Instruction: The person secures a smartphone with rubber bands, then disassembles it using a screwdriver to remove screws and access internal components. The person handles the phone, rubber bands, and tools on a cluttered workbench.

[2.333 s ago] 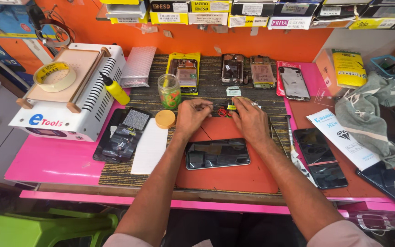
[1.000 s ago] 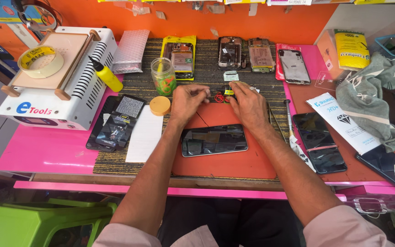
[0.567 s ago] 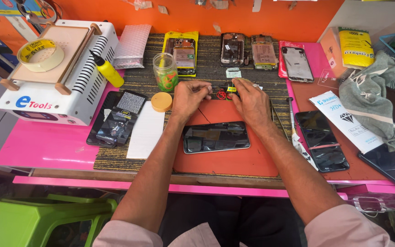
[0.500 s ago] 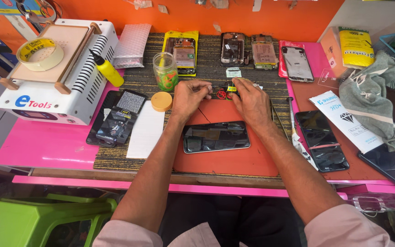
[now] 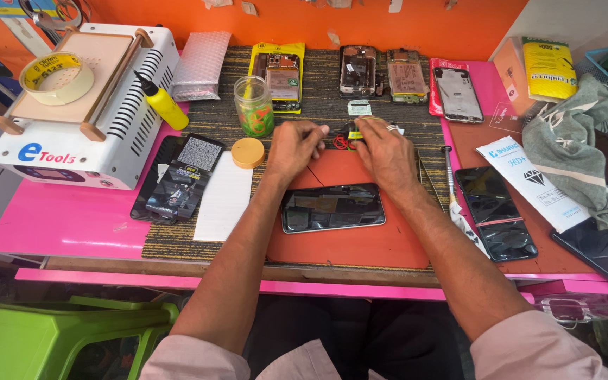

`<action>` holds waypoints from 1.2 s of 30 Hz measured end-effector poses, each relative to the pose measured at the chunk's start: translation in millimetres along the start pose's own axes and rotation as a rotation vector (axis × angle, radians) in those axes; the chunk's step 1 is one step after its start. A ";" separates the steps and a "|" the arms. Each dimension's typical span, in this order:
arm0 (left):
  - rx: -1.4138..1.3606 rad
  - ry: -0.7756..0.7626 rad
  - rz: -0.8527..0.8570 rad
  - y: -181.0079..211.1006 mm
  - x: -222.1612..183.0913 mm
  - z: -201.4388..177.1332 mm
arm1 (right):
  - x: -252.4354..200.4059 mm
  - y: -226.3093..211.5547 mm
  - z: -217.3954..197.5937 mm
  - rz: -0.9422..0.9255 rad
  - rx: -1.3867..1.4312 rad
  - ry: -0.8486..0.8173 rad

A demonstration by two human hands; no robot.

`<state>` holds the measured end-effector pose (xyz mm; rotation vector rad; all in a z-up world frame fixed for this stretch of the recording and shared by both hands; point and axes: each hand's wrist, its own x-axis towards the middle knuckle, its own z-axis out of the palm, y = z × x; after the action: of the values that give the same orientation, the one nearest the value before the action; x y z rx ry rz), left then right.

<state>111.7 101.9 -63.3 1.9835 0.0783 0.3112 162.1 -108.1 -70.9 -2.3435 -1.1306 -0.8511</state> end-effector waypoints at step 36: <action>0.710 -0.377 0.233 102.6 -82.4 11.3 | -11.0 6.5 -111.8 0.614 0.745 -0.265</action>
<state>26.4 32.4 9.9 2.7305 -0.3296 0.0453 123.0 -183.2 3.2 -1.9753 -0.5827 0.1031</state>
